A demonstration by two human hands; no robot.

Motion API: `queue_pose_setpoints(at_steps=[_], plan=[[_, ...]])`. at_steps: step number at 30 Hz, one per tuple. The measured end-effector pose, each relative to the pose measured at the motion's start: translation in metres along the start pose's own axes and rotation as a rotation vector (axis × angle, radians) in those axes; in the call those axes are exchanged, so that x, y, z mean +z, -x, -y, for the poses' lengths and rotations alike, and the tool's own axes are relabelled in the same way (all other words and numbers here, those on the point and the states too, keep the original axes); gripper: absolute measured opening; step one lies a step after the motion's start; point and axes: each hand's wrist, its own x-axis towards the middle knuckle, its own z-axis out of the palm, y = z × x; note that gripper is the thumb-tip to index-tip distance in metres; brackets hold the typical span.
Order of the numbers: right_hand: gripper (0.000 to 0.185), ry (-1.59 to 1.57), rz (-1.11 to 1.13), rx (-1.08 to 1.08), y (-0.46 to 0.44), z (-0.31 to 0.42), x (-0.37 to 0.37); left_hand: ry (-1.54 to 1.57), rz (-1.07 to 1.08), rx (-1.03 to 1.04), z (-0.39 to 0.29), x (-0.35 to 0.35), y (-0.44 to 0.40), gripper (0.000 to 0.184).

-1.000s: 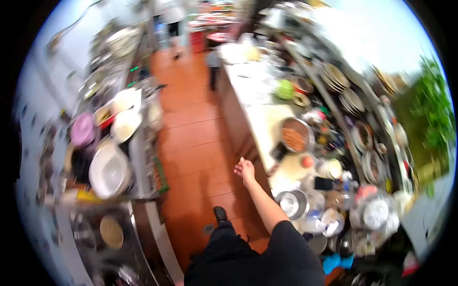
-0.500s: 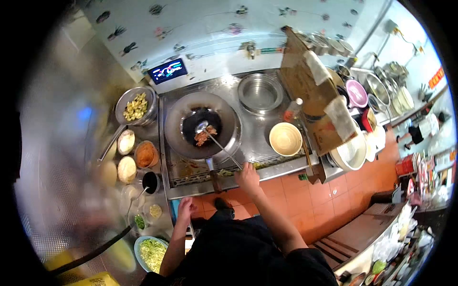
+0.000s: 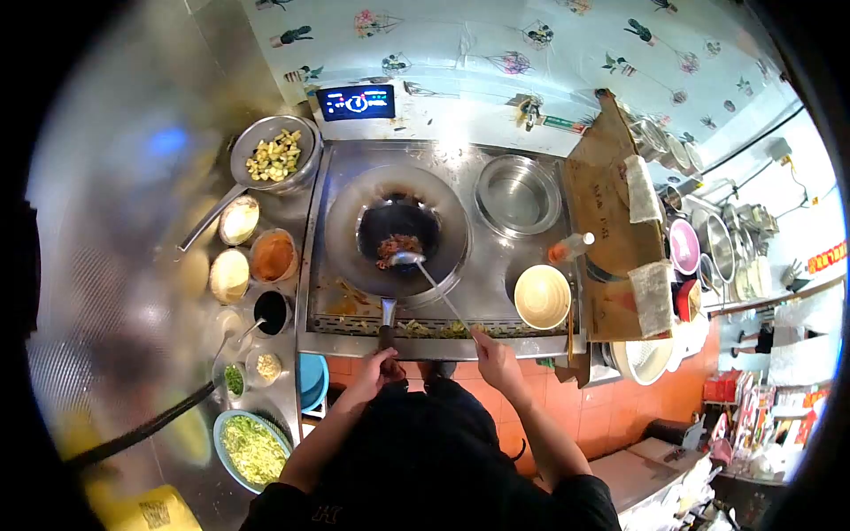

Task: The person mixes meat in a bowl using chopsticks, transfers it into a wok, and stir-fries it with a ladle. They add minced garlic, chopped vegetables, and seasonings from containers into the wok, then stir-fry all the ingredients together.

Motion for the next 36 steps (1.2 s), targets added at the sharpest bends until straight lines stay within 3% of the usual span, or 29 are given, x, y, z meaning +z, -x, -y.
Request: queue_pose_setpoints(at_steps=[2,5,6,9,15,16,19,22,25,27,28,30,33,36], plan=[[0.035,-0.064,0.008,-0.076,-0.001,-0.009,0.004,-0.034,-0.057,0.143,-0.007,0.008,0.019,0.023],[0.034,0.034,-0.047,-0.219,-0.020,-0.040,0.035,-0.147,-0.094,0.116,-0.002,0.006,0.026,0.027],[0.034,0.101,-0.022,-0.132,-0.030,-0.034,0.041,-0.132,-0.102,0.121,0.003,0.003,0.029,0.027],[0.035,0.070,-0.135,-0.186,-0.066,-0.046,0.066,-0.081,-0.115,0.133,0.015,-0.004,0.035,0.029],[0.040,-0.071,-0.139,-0.052,-0.088,-0.040,0.018,-0.001,-0.112,0.164,0.034,-0.048,0.065,0.038],[0.048,-0.126,-0.187,-0.112,-0.095,-0.051,0.024,-0.020,-0.150,0.186,0.044,-0.067,0.066,0.038],[0.041,-0.433,-0.135,0.028,-0.108,-0.064,0.058,-0.160,-0.333,0.251,0.053,-0.095,0.078,0.030],[0.032,-1.048,-0.039,0.441,-0.086,-0.024,0.083,-0.328,-0.403,0.231,0.090,-0.172,0.078,0.027],[0.023,-1.318,0.208,0.502,-0.076,-0.024,0.074,-0.419,-0.442,0.173,0.122,-0.217,0.090,0.021],[0.025,-0.912,0.034,0.436,-0.084,-0.005,0.069,-0.472,-0.441,0.150,0.150,-0.248,0.100,0.021],[0.026,-0.711,-0.050,0.403,-0.090,0.003,0.065,-0.578,-0.422,0.237,0.175,-0.272,0.098,0.022],[0.031,-0.297,-0.133,0.180,-0.119,-0.015,0.071,-0.754,-0.409,0.283,0.204,-0.306,0.104,0.021],[0.035,0.007,-0.233,-0.064,-0.146,-0.002,0.072,-0.980,-0.421,0.217,0.229,-0.334,0.110,0.021],[0.035,0.103,-0.127,-0.021,-0.134,0.031,0.066,-1.132,-0.415,0.175,0.241,-0.358,0.113,0.023]])
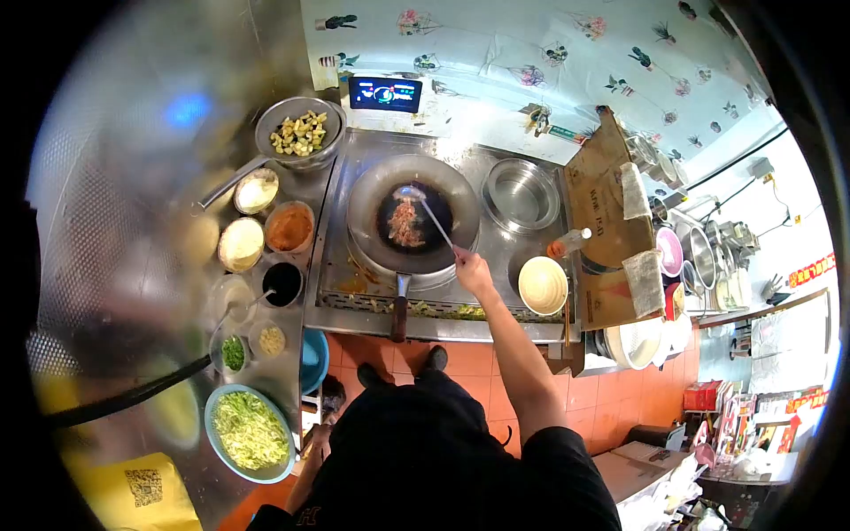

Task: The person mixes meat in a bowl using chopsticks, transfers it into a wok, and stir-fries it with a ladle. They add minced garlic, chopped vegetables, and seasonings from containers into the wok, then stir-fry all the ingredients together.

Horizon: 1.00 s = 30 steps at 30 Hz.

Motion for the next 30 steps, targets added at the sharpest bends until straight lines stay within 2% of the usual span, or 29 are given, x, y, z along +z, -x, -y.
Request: queue_pose_setpoints(at_steps=[3,5,7,10,13,16,18,20,23,26,28,30], plan=[[0.035,0.113,0.081,-0.070,0.029,0.004,-0.030,-0.107,0.023,0.012,0.016,-0.003,-0.002,0.027],[0.034,0.095,0.042,-0.136,0.057,-0.007,-0.050,-0.193,0.032,0.043,0.024,-0.003,-0.003,0.030],[0.035,0.108,0.079,-0.048,0.089,0.019,-0.085,-0.307,0.041,0.100,0.029,-0.002,-0.007,0.033],[0.035,0.094,0.130,-0.002,0.108,0.019,-0.100,-0.495,0.033,0.211,0.035,0.003,-0.016,0.039],[0.030,0.262,0.100,-0.131,0.094,-0.004,-0.063,-0.467,-0.040,0.268,0.036,0.010,-0.038,0.041],[0.031,0.141,-0.011,-0.104,0.067,-0.010,-0.029,-0.255,-0.175,0.304,0.029,0.013,-0.046,0.033],[0.032,0.092,-0.062,-0.082,0.050,-0.008,-0.030,0.408,-0.116,-0.305,0.020,0.013,-0.063,0.025],[0.032,0.048,-0.099,-0.065,0.046,-0.006,-0.036,0.761,-0.054,-0.454,-0.004,0.005,-0.059,0.025],[0.035,-0.146,-0.207,-0.039,0.029,-0.029,-0.006,0.752,-0.079,-0.514,-0.067,-0.020,-0.037,0.018],[0.036,-0.451,0.074,0.281,0.028,-0.044,0.017,0.814,-0.054,-0.559,-0.079,-0.019,-0.025,0.022],[0.038,-0.275,0.087,0.147,0.052,-0.031,-0.007,0.822,-0.051,-0.566,-0.085,-0.019,-0.018,0.024],[0.039,-0.140,0.078,0.017,0.076,-0.016,-0.034,0.809,-0.048,-0.562,-0.077,-0.013,-0.019,0.019]])
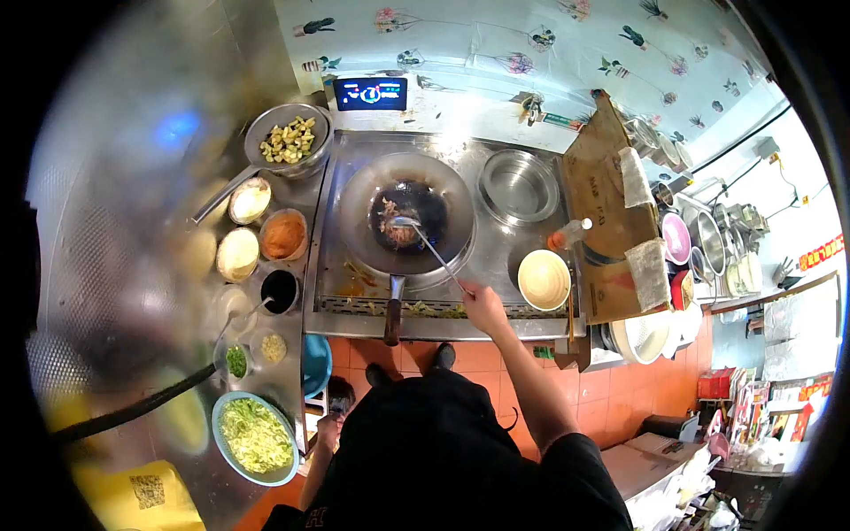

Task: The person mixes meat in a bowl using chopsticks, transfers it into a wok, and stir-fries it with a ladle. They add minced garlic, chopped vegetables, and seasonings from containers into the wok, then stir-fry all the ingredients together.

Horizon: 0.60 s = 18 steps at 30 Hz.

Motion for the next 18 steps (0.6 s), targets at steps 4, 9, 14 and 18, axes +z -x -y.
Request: queue_pose_setpoints(at_steps=[4,9,14,18], plan=[[0.039,0.185,-0.023,-0.162,0.003,0.004,-0.001,-0.170,0.005,0.032,0.048,-0.013,-0.049,0.021],[0.036,0.289,-0.092,-0.112,-0.038,-0.002,0.027,-0.130,-0.003,0.086,0.007,-0.007,-0.018,0.018],[0.038,0.324,-0.105,-0.113,-0.056,-0.001,0.025,-0.034,-0.006,0.067,-0.011,-0.006,-0.016,0.021],[0.040,0.379,0.010,-0.119,-0.020,0.000,-0.009,0.045,0.060,0.017,-0.008,-0.015,-0.032,0.024]])
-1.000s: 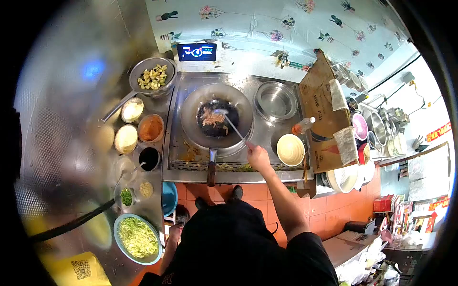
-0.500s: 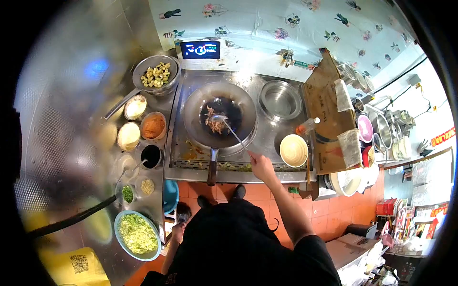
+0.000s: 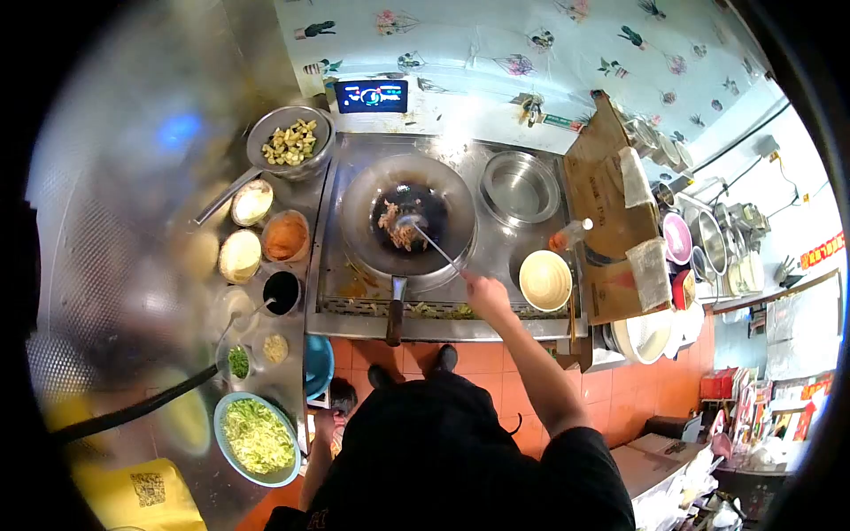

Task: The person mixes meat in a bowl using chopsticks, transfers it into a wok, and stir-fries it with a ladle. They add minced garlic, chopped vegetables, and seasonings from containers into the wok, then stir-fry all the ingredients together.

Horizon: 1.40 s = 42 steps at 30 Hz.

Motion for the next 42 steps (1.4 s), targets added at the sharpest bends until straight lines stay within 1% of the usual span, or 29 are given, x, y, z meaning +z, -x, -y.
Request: queue_pose_setpoints(at_steps=[2,3,6,8,9,11,12,14,15,16,17,20,22,23,25,26,27,28,29,30,31,32,33,35,38,40,41,42], plan=[[0.041,-0.051,0.014,-0.002,0.027,0.001,-0.024,-0.043,-0.041,0.029,0.006,0.005,0.012,0.021],[0.041,-0.016,0.022,-0.019,0.027,-0.002,-0.025,-0.068,-0.064,0.042,0.010,0.005,0.017,0.020],[0.039,0.057,0.031,-0.034,0.025,-0.002,-0.017,0.076,0.002,0.010,0.042,-0.004,-0.006,0.018],[0.036,0.085,0.041,-0.016,0.000,0.007,0.002,-0.199,0.011,0.153,0.033,-0.002,0.008,0.019],[0.035,0.061,0.001,0.024,-0.011,0.008,0.011,-0.334,0.001,0.225,0.027,-0.001,0.015,0.020],[0.034,0.015,-0.082,0.096,-0.033,0.011,0.024,-0.125,0.054,0.085,0.036,-0.014,-0.020,0.024],[0.034,-0.020,-0.123,0.086,-0.039,0.014,0.027,-0.020,0.081,0.015,0.038,-0.018,-0.029,0.026],[0.034,-0.086,-0.204,0.069,-0.045,0.015,0.030,-0.051,0.007,0.080,0.016,-0.010,-0.012,0.025],[0.034,-0.090,-0.170,0.074,-0.046,0.011,0.034,-0.066,-0.027,0.110,0.009,-0.005,-0.004,0.024],[0.033,-0.095,-0.136,0.078,-0.048,0.005,0.039,-0.017,0.038,-0.016,0.003,-0.010,-0.015,0.023],[0.033,-0.099,-0.103,0.080,-0.050,-0.002,0.043,-0.015,0.031,0.007,0.006,-0.012,-0.020,0.022],[0.037,0.038,-0.026,-0.035,-0.016,-0.008,0.016,-0.083,-0.047,0.170,-0.011,0.010,0.021,0.022],[0.036,0.071,0.036,0.025,0.016,0.008,-0.023,-0.065,0.099,0.100,-0.002,0.003,0.004,0.023],[0.035,0.037,0.026,0.023,0.028,0.010,-0.035,-0.058,0.172,0.063,0.005,-0.002,-0.004,0.024],[0.033,-0.029,0.003,0.020,0.043,0.009,-0.051,-0.476,0.131,0.436,-0.001,0.006,0.023,0.020],[0.033,-0.028,0.022,0.006,0.041,0.008,-0.049,-0.689,0.107,0.624,-0.014,0.014,0.051,0.019],[0.032,-0.029,0.039,-0.007,0.037,0.005,-0.042,-0.966,0.035,0.984,0.006,0.004,0.022,0.016],[0.032,-0.029,0.052,-0.019,0.031,0.002,-0.035,-1.218,-0.181,1.353,0.023,-0.005,-0.005,0.013],[0.032,-0.021,0.011,-0.019,0.021,0.000,-0.022,-1.129,-0.167,1.422,0.014,-0.003,0.002,0.010],[0.032,-0.014,-0.030,-0.019,0.007,0.002,-0.006,-0.727,-0.023,1.042,-0.001,0.003,0.007,0.012],[0.032,-0.007,-0.069,-0.019,-0.004,0.003,0.009,-0.402,0.097,0.731,-0.011,0.008,0.017,0.015],[0.032,-0.037,-0.096,0.011,-0.014,0.005,0.017,-0.041,0.112,0.434,-0.039,0.020,0.046,0.020],[0.032,-0.066,-0.124,0.038,-0.024,0.008,0.023,-0.029,0.111,0.471,-0.043,0.019,0.037,0.021],[0.031,-0.132,-0.186,0.089,-0.041,0.014,0.028,-0.389,0.034,0.535,-0.103,0.033,0.090,0.028],[0.032,-0.271,-0.286,0.129,-0.063,0.018,0.039,-0.701,-0.028,0.746,-0.161,0.043,0.136,0.034],[0.033,-0.401,-0.343,0.123,-0.071,0.021,0.051,-0.516,0.023,0.713,-0.168,0.042,0.131,0.035],[0.034,-0.383,-0.260,0.132,-0.068,0.020,0.056,-0.425,0.049,0.694,-0.171,0.043,0.130,0.035],[0.035,-0.366,-0.181,0.140,-0.064,0.027,0.051,-0.444,0.056,0.658,-0.188,0.044,0.148,0.037]])
